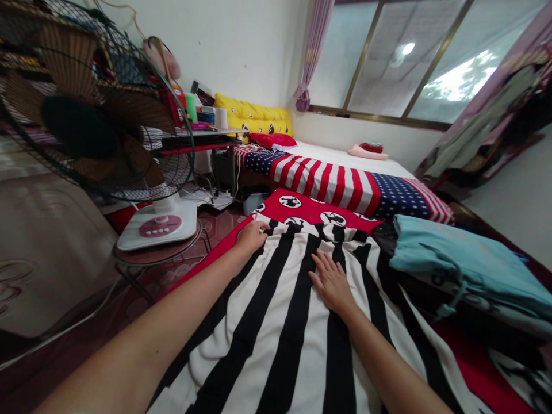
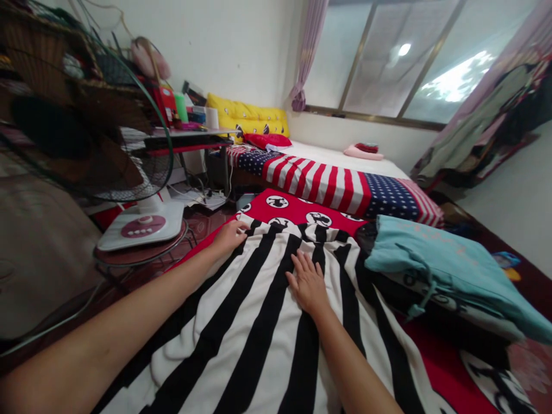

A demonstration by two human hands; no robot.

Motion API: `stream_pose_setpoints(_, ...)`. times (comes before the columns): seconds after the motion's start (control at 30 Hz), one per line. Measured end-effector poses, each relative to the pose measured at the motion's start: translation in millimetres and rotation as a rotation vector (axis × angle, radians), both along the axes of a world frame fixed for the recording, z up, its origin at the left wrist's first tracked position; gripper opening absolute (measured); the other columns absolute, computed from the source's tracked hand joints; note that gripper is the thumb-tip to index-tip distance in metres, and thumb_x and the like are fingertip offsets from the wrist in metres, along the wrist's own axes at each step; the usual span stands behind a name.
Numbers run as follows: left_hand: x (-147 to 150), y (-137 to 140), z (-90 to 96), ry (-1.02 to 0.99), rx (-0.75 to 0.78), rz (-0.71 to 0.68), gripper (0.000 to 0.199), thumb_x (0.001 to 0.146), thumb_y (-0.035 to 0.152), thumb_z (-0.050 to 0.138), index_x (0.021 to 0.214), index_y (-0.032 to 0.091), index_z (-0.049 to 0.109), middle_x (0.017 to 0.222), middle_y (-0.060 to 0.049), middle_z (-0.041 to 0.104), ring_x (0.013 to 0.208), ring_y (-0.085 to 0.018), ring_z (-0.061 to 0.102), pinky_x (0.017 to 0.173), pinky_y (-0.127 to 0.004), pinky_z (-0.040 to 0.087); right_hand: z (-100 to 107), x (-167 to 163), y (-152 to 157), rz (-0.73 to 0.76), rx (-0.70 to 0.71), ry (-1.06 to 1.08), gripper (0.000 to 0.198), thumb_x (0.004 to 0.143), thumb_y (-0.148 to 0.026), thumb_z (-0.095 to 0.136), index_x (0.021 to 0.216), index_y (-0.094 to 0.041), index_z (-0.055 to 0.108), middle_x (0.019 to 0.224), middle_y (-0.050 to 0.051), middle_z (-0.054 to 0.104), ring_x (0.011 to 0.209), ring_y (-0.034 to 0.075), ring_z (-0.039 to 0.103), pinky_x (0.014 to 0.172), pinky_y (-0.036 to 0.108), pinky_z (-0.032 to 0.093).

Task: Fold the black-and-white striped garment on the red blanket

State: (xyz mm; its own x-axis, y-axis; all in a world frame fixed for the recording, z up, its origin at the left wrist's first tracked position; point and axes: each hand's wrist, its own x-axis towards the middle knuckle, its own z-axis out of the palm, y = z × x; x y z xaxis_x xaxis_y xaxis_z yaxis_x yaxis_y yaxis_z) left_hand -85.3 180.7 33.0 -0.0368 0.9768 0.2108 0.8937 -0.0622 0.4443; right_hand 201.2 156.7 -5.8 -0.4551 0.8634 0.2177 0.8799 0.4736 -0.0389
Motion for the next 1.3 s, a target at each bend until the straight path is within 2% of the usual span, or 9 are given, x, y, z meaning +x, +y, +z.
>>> stream_pose_setpoints(0.07,-17,-2,-0.8,0.007,0.004,0.136,0.053,0.08,0.038,0.063,0.126,0.014,0.056,0.121,-0.018,0.064,0.107,-0.032,0.063,0.09,-0.043,0.048,-1,-1,0,0.0,0.002,0.014,0.053,0.098,-0.041,0.036,0.146,-0.02,0.037,0.156,0.005,0.03,0.144,0.023,0.025,0.114,0.048,0.023)
stream_pose_setpoints(0.17,-28,-4,-8.7,0.018,-0.02,0.191,0.066,0.068,0.043,0.076,0.124,0.014,0.055,0.116,-0.017,0.067,0.104,-0.034,0.064,0.085,-0.042,0.05,-2,-1,1,0.001,0.001,0.029,0.052,0.097,-0.042,0.036,0.145,-0.021,0.038,0.156,0.005,0.03,0.144,0.022,0.024,0.114,0.048,0.023)
stream_pose_setpoints(0.27,-29,-1,-13.3,0.034,-0.009,0.156,0.048,0.068,0.034,0.078,0.111,0.019,0.061,0.114,-0.009,0.069,0.104,-0.027,0.065,0.086,-0.034,0.05,-1,0,1,0.003,-0.008,0.036,0.052,0.098,-0.042,0.035,0.145,-0.021,0.038,0.156,0.005,0.03,0.145,0.022,0.024,0.114,0.047,0.023)
stream_pose_setpoints(0.4,-32,3,-12.1,0.078,0.066,0.154,0.023,0.085,0.029,0.062,0.106,0.022,0.062,0.114,-0.006,0.068,0.109,-0.022,0.062,0.092,-0.03,0.046,1,2,0,0.008,-0.01,0.046,0.052,0.098,-0.044,0.034,0.145,-0.022,0.039,0.156,0.005,0.03,0.144,0.022,0.024,0.114,0.047,0.024)
stream_pose_setpoints(0.7,-34,-14,-17.2,0.238,0.007,0.196,0.022,0.091,0.029,0.05,0.109,0.021,0.06,0.104,-0.01,0.065,0.097,-0.027,0.064,0.085,-0.039,0.048,1,1,2,-0.023,-0.025,0.019,0.052,0.097,-0.045,0.036,0.146,-0.026,0.038,0.157,0.003,0.028,0.144,0.023,0.024,0.114,0.049,0.025)
stream_pose_setpoints(0.87,-32,-69,-3.4,0.278,0.054,0.165,0.037,0.089,0.034,0.054,0.124,0.021,0.055,0.122,-0.013,0.055,0.117,-0.03,0.052,0.099,-0.043,0.043,-1,1,2,-0.02,-0.01,0.017,0.053,0.098,-0.046,0.035,0.146,-0.024,0.037,0.157,0.003,0.028,0.145,0.024,0.023,0.114,0.05,0.024)
stream_pose_setpoints(0.97,-22,-124,-1.2,0.239,0.091,-0.014,0.043,0.087,0.034,0.058,0.128,0.024,0.052,0.137,-0.009,0.048,0.128,-0.026,0.045,0.108,-0.039,0.037,0,0,0,-0.037,-0.01,0.006,0.053,0.098,-0.046,0.034,0.147,-0.025,0.036,0.157,0.003,0.027,0.144,0.025,0.023,0.113,0.051,0.024)
stream_pose_setpoints(1.1,-17,-187,-17.0,0.127,0.026,-0.343,0.062,0.084,0.039,0.063,0.141,0.03,0.041,0.154,-0.007,0.031,0.141,-0.026,0.031,0.114,-0.042,0.031,4,-2,-3,-0.066,-0.043,-0.011,0.053,0.099,-0.046,0.031,0.148,-0.026,0.033,0.159,0.003,0.024,0.145,0.025,0.021,0.114,0.053,0.023)
stream_pose_setpoints(1.3,-39,-211,-45.4,0.197,-0.032,-0.388,0.064,0.082,0.047,0.062,0.142,0.033,0.043,0.157,-0.006,0.03,0.144,-0.029,0.025,0.116,-0.048,0.025,5,-5,-37,-0.139,-0.09,-0.042,0.054,0.1,-0.045,0.029,0.15,-0.023,0.03,0.159,0.007,0.022,0.147,0.029,0.014,0.114,0.054,0.019)
